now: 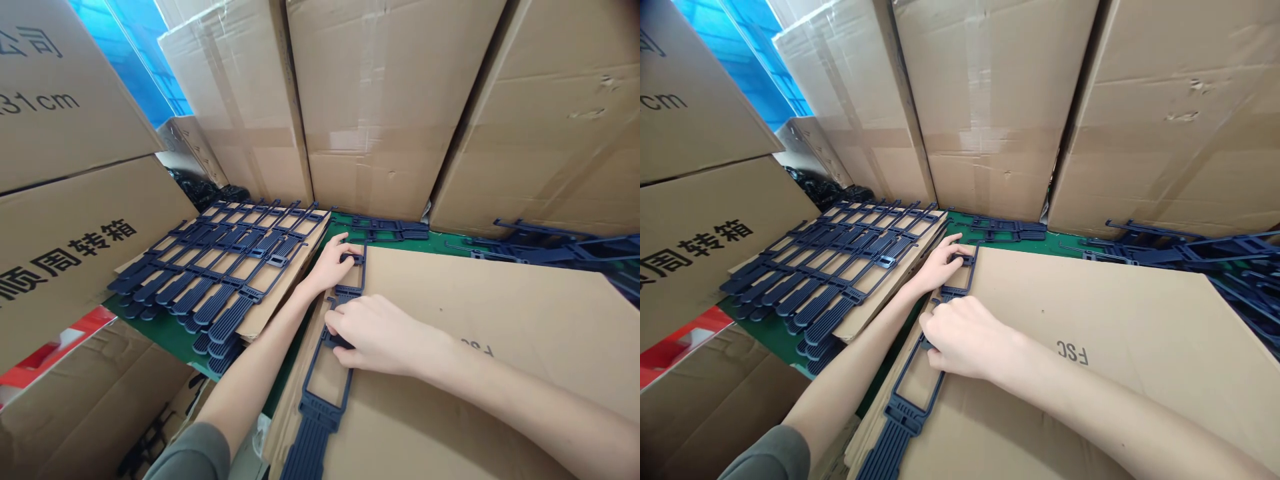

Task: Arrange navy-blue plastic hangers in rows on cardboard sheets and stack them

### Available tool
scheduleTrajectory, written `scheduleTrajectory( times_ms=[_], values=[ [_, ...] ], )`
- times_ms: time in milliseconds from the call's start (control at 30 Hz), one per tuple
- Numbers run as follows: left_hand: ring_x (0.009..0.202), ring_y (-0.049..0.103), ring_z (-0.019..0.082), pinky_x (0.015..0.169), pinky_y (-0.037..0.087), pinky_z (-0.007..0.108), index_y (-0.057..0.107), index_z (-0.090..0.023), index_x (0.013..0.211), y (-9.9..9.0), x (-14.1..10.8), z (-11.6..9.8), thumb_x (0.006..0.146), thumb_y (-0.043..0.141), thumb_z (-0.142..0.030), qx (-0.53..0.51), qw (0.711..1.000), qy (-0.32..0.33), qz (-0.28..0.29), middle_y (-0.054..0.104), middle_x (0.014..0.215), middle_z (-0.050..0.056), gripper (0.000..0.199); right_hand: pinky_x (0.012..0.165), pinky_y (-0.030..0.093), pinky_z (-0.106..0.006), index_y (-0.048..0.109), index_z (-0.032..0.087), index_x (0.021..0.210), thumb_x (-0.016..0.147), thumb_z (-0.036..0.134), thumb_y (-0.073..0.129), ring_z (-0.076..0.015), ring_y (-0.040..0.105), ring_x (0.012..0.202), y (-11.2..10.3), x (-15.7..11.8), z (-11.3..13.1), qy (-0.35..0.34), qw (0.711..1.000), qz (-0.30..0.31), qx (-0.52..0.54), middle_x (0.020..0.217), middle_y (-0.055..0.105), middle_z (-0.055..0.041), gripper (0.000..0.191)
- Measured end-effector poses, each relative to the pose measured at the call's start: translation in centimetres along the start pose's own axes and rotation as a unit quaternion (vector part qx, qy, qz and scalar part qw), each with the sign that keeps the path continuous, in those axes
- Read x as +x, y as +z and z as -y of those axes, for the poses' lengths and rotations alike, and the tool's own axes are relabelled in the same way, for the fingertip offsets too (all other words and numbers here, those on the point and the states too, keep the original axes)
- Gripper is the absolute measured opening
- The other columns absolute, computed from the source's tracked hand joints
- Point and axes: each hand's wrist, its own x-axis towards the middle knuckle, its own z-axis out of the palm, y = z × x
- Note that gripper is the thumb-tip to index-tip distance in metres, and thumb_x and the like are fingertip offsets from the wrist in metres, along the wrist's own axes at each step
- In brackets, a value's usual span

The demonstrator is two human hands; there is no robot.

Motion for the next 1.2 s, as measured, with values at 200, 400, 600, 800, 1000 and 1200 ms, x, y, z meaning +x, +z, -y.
scheduleTrajectory(
  times_ms=[200,400,600,800,1000,1200],
  values=[
    [0.138,0.033,0.025,0.114,0.028,0.042,0.067,-0.016,0.097,0.0,-0.1,-0.2,0.081,0.046,-0.008,0.03,0.999,0.013,0.014,0.047,0.138,0.011,0.027,0.054,0.034,-0.029,0.063,0.014,0.085,0.082,0.023,0.054,-0.0229,0.066,0.072,0.1,0.0,-0.1,-0.02,1.0,-0.006,0.0,0.084,0.069,-0.0086,0.013],
    [0.139,0.032,0.023,0.114,0.027,0.043,0.065,-0.018,0.105,-0.3,-0.1,0.1,0.09,0.04,-0.013,0.073,0.996,0.04,0.04,0.044,0.142,0.01,0.029,0.06,0.038,-0.028,0.064,0.015,0.093,0.084,0.028,0.059,-0.0211,0.064,0.074,-0.1,0.2,-1.5,-0.075,0.996,-0.004,0.045,0.086,0.068,-0.0069,0.016],
    [0.137,0.035,0.023,0.114,0.028,0.041,0.065,-0.017,0.107,-0.6,-0.1,0.3,0.093,0.039,-0.016,0.111,0.991,0.053,0.047,0.041,0.144,0.011,0.029,0.064,0.041,-0.029,0.065,0.015,0.097,0.084,0.036,0.061,-0.0232,0.064,0.079,-0.2,0.4,-2.0,-0.061,0.997,-0.003,0.049,0.091,0.068,-0.0087,0.025],
    [0.134,0.039,0.023,0.113,0.029,0.045,0.065,-0.018,0.104,-0.5,0.0,0.0,0.093,0.039,-0.016,0.136,0.989,0.057,0.031,0.045,0.141,0.011,0.028,0.063,0.043,-0.032,0.068,0.011,0.092,0.085,0.038,0.058,-0.0267,0.066,0.078,-0.5,0.4,-1.4,-0.045,0.999,-0.006,0.017,0.087,0.069,-0.0119,0.03],
    [0.136,0.038,0.024,0.113,0.03,0.047,0.064,-0.019,0.107,-0.5,-0.1,-0.2,0.094,0.039,-0.017,0.156,0.985,0.063,0.029,0.048,0.139,0.01,0.029,0.064,0.044,-0.033,0.068,0.01,0.094,0.084,0.038,0.059,-0.0263,0.066,0.078,-0.4,0.5,-1.6,-0.046,0.999,-0.015,0.016,0.089,0.07,-0.0124,0.031],
    [0.135,0.039,0.024,0.112,0.032,0.045,0.065,-0.019,0.107,-0.5,-0.1,-0.1,0.094,0.038,-0.017,0.163,0.984,0.067,0.029,0.048,0.14,0.009,0.03,0.065,0.044,-0.032,0.067,0.01,0.096,0.086,0.038,0.059,-0.026,0.066,0.08,-0.2,0.6,-1.6,-0.051,0.998,-0.008,0.024,0.091,0.069,-0.0129,0.031]
  ],
)
